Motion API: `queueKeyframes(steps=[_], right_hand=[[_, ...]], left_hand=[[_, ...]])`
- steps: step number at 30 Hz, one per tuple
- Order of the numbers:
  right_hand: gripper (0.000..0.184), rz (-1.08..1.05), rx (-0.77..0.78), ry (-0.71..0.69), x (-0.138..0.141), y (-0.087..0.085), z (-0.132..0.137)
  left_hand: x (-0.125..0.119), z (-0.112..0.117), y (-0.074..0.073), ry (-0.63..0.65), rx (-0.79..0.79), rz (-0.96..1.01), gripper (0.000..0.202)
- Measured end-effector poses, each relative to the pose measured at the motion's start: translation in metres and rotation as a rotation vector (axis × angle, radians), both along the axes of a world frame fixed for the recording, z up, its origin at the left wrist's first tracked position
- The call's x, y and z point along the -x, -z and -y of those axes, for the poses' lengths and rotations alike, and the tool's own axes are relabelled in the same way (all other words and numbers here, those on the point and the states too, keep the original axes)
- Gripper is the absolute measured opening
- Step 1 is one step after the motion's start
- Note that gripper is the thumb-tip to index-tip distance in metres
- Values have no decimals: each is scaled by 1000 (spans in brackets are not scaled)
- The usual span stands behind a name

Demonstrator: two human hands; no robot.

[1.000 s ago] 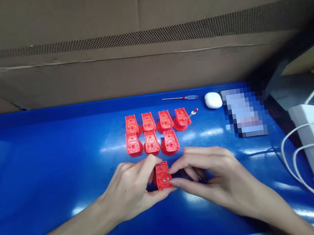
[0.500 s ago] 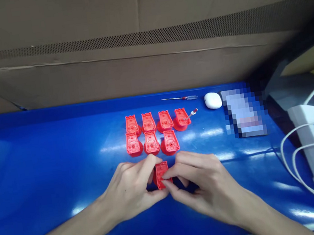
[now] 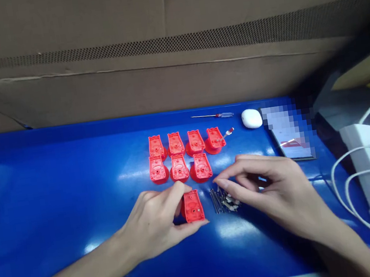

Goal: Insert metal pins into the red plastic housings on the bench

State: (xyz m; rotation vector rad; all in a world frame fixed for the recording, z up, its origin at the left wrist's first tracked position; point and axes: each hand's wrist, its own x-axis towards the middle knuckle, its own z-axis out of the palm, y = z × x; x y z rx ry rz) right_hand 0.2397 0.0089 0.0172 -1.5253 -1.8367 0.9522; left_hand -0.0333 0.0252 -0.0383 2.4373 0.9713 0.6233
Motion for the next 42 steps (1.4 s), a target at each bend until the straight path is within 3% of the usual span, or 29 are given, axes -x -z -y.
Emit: queueKeyframes(steps=[6, 30, 42], right_hand=[[26, 113, 148, -92, -11, 4, -7], [19, 286, 69, -103, -15, 19, -13], [17, 322, 72, -96, -12, 17, -12]], left_hand=[[0, 0, 1, -6, -16, 13, 45], [0, 0, 2, -1, -12, 3, 47], [0, 1, 1, -4, -14, 2, 47]])
